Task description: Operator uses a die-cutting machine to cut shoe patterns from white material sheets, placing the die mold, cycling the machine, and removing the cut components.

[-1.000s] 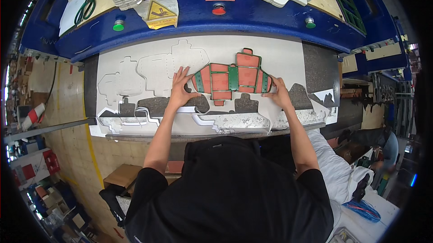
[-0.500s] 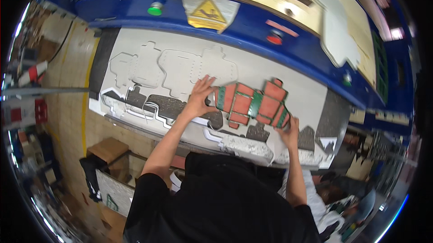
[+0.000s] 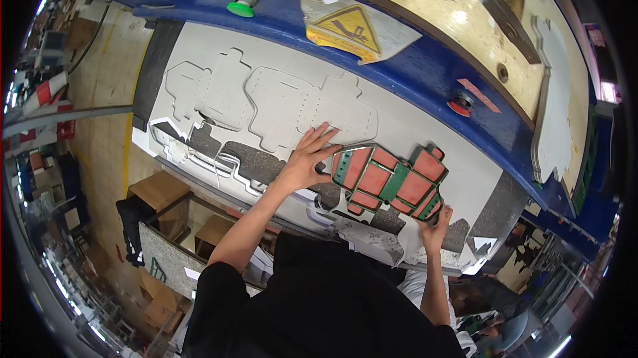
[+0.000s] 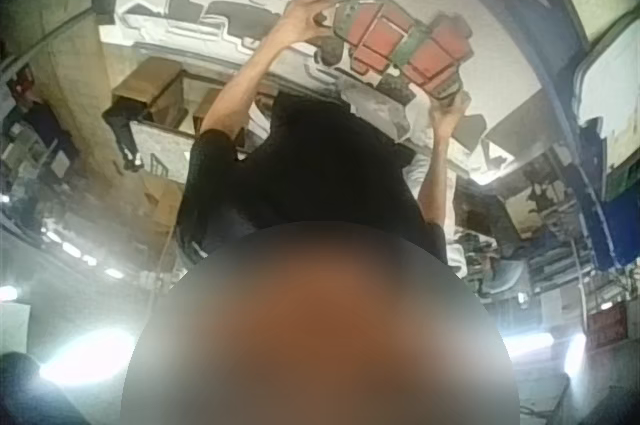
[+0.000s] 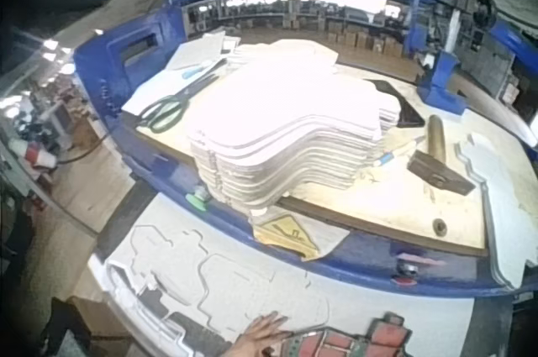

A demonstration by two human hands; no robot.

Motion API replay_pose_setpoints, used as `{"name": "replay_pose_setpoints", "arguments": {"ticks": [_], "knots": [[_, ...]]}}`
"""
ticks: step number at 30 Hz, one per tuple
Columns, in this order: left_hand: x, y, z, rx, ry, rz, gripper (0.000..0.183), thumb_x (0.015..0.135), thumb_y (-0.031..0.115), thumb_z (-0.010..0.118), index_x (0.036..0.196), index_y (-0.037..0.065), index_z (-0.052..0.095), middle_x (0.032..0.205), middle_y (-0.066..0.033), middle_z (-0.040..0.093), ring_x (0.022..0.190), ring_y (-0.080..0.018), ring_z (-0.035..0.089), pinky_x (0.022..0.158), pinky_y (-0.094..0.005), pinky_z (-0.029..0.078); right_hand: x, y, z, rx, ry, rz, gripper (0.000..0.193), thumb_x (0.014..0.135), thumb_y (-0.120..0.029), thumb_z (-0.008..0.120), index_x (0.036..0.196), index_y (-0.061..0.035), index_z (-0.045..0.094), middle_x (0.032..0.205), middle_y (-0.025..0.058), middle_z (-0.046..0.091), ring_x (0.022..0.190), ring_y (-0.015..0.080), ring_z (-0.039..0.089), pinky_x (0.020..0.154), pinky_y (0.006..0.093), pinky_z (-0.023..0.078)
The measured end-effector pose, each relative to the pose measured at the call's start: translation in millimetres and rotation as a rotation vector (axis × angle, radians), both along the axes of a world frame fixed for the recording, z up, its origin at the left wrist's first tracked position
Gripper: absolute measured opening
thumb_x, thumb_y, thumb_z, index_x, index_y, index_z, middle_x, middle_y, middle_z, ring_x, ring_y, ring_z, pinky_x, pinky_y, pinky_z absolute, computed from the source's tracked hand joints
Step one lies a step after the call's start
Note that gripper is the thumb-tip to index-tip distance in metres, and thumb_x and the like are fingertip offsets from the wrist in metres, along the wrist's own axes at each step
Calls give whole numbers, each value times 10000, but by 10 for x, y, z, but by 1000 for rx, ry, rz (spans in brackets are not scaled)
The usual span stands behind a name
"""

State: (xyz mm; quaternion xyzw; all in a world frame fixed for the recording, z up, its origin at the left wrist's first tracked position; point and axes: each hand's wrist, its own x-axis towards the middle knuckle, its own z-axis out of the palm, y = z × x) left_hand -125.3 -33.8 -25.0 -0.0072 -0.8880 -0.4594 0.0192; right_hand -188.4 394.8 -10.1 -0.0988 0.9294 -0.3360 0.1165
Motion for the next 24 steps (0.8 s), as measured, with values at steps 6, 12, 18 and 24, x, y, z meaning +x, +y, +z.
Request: {"name": "replay_pose_setpoints", "arguments": {"ticks": [6,12,18,24], "knots": [[-8,-37,-38,-100,50,-19,762,522,176,897,1236,78,646,1506,-98,426,1459,-336,266,1184,-524,209,-21,25,-55,19,49,8,819,603,-64,831,1362,-63,522,1009,98,455,966,267,483,892,352,418],[-38,-36,-2,-124,73,-24,795,504,192,910,1245,82,644,1504,-119,426,1461,-342,260,1179,-528,207,-52,-40,-26,-52,84,13,894,578,-121,889,1385,-117,504,1004,99,459,960,283,480,903,366,417],[107,63,332,-100,52,-7,964,610,137,877,1455,92,416,1550,-193,308,1449,-374,259,1192,-492,205,94,-29,80,-69,161,-22,899,625,-164,887,1419,-87,472,1051,100,485,970,266,484,896,366,427],[1008,655,411,-136,239,307,229,818,166,719,997,43,645,1008,-158,656,982,-340,600,887,-427,460,386,308,-82,-288,359,-321,631,858,-188,749,1400,-24,471,1044,64,518,895,141,504,786,282,455]]}}
